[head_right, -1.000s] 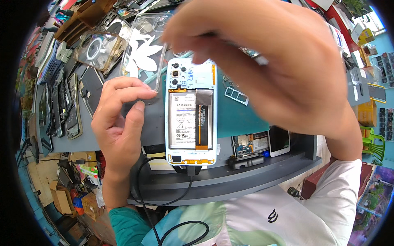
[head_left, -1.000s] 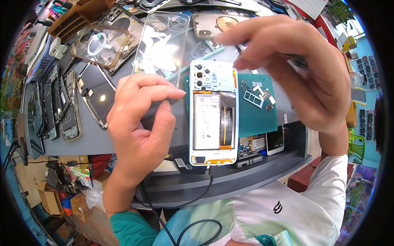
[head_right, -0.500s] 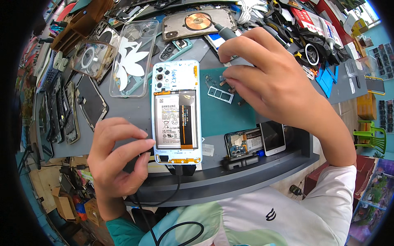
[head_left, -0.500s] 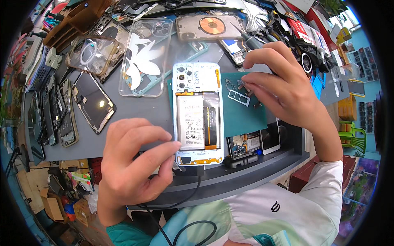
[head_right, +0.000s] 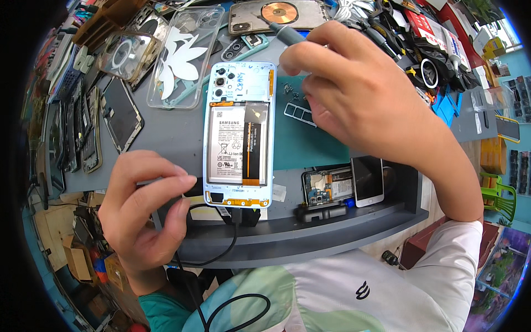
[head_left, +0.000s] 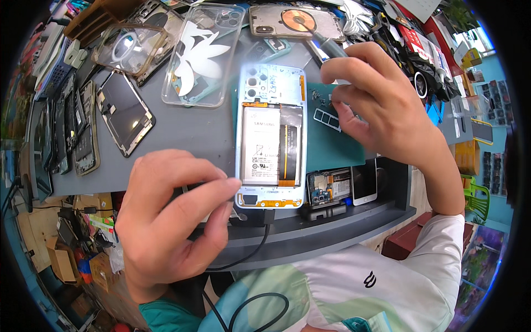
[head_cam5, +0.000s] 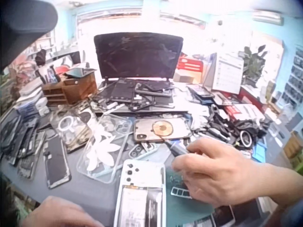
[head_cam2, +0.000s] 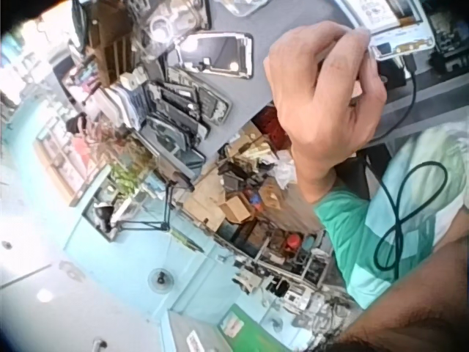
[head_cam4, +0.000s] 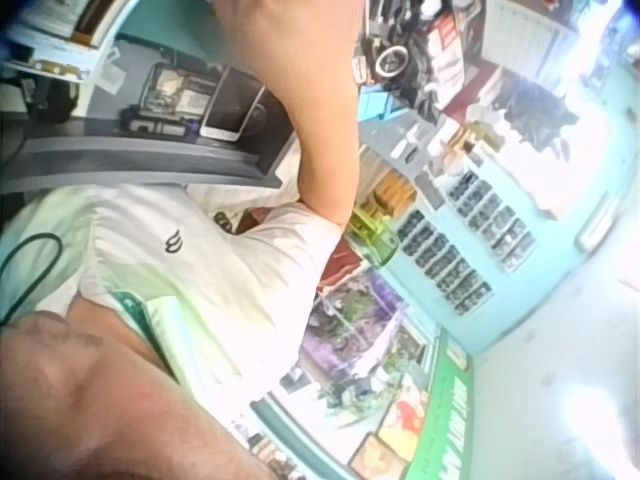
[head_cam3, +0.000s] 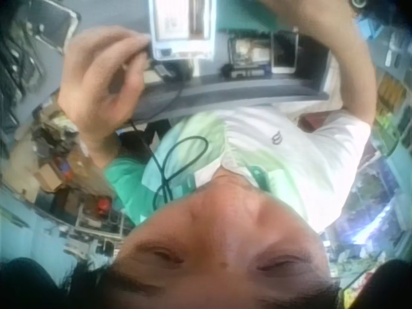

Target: The person uses a screwdriver to remove screws from the back of a disassembled smartphone. They then use a metal prying tool to lift and remove a small metal bracket from the device's interior.

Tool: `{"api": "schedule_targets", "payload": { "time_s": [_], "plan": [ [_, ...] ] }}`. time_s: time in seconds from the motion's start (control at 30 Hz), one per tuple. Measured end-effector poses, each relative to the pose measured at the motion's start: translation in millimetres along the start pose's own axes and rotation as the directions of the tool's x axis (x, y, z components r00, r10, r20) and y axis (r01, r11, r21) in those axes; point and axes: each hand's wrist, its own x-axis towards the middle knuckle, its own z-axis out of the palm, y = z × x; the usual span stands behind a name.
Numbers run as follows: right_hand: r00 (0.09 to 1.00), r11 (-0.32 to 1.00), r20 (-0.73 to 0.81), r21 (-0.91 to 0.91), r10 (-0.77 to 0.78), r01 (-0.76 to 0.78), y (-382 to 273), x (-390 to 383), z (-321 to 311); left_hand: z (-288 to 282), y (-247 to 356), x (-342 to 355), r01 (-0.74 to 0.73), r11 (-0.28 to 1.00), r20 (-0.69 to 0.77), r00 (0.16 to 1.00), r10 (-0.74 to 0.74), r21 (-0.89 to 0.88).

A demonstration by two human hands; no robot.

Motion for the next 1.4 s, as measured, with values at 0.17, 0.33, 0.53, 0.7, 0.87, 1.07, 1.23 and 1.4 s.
{"api": "schedule_targets", "payload": {
  "time_s": [0.17, 0.33, 0.53, 0.7, 0.87, 1.07, 1.23, 1.4],
  "plan": [
    [0.996, 0.995, -0.085, 0.096, 0.0, 0.009, 5, -1, -3, 6, 1, 8, 0.047, 0.997, -0.039, 0.998, -0.05, -0.064],
    [0.988, 0.915, -0.113, 0.4, 0.107, -0.053, -25, 20, -18, 24, 5, 25, -0.028, 1.0, -0.076, 0.997, 0.028, -0.002],
    [0.957, 0.77, -0.2, 0.637, 0.213, -0.038, -50, 28, 4, 45, 8, 34, -0.209, 0.971, -0.163, 0.96, 0.227, 0.12],
    [0.971, 0.756, -0.124, 0.65, 0.205, -0.077, -49, 35, 6, 43, 5, 32, -0.208, 0.958, -0.177, 0.954, 0.243, 0.197],
    [0.971, 0.758, -0.026, 0.63, 0.239, -0.17, -46, 37, 4, 44, 1, 36, -0.177, 0.958, -0.176, 0.96, 0.219, 0.227],
    [0.951, 0.774, -0.036, 0.591, 0.308, -0.229, -39, 34, -6, 38, -17, 35, -0.071, 0.994, -0.159, 0.984, 0.085, 0.088],
    [0.939, 0.829, -0.037, 0.482, 0.342, -0.282, -26, 7, -15, 27, -24, 27, -0.053, 0.994, -0.046, 0.997, 0.058, 0.099],
    [0.956, 0.926, -0.156, 0.328, 0.249, -0.188, -30, -20, -2, 23, -14, 26, -0.299, 0.935, 0.219, 0.941, 0.257, 0.192]
  ]
}}
